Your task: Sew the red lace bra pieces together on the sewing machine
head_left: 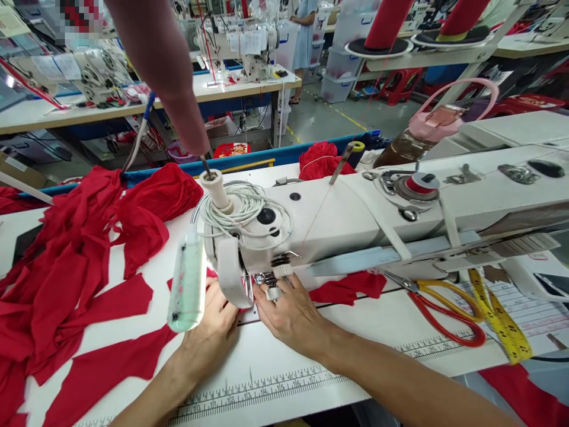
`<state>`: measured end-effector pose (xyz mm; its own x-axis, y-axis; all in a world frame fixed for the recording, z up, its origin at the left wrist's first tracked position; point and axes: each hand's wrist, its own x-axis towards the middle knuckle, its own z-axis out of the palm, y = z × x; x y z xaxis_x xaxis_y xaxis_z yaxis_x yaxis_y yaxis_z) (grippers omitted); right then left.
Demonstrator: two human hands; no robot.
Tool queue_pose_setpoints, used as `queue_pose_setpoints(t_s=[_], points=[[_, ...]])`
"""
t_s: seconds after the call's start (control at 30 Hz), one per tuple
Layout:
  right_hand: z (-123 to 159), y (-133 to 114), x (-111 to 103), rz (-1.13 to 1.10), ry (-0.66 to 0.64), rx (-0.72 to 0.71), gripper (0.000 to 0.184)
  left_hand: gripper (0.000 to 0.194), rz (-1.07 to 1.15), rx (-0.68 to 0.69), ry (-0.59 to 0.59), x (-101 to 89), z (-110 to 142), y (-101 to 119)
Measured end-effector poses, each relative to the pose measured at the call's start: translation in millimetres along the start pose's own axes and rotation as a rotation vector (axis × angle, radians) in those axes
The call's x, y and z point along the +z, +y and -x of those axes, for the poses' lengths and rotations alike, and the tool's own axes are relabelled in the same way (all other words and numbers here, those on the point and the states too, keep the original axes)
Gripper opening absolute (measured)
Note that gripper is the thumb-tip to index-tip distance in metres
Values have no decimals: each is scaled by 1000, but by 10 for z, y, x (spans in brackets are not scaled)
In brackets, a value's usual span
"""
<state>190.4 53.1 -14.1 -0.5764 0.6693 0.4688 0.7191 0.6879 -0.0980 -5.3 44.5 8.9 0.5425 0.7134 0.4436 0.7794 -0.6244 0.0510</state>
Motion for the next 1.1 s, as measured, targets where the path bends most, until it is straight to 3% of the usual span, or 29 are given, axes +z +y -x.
queue_pose_setpoints(t_s=[0.23,0.67,0.9,1.1], points=[[26,-14,24,11,23,34,17,22,252,-214,1,24,1,-79],[-23,22,-8,15,53,-24,15,15,81,-27,68,-5,-91,10],[-24,20,-12,-5,66,-2,15,21,254,-291,80,58,-33,-54],[-30,16,-36,9,66,-5,14,24,300,-341,80,71,-26,-82]])
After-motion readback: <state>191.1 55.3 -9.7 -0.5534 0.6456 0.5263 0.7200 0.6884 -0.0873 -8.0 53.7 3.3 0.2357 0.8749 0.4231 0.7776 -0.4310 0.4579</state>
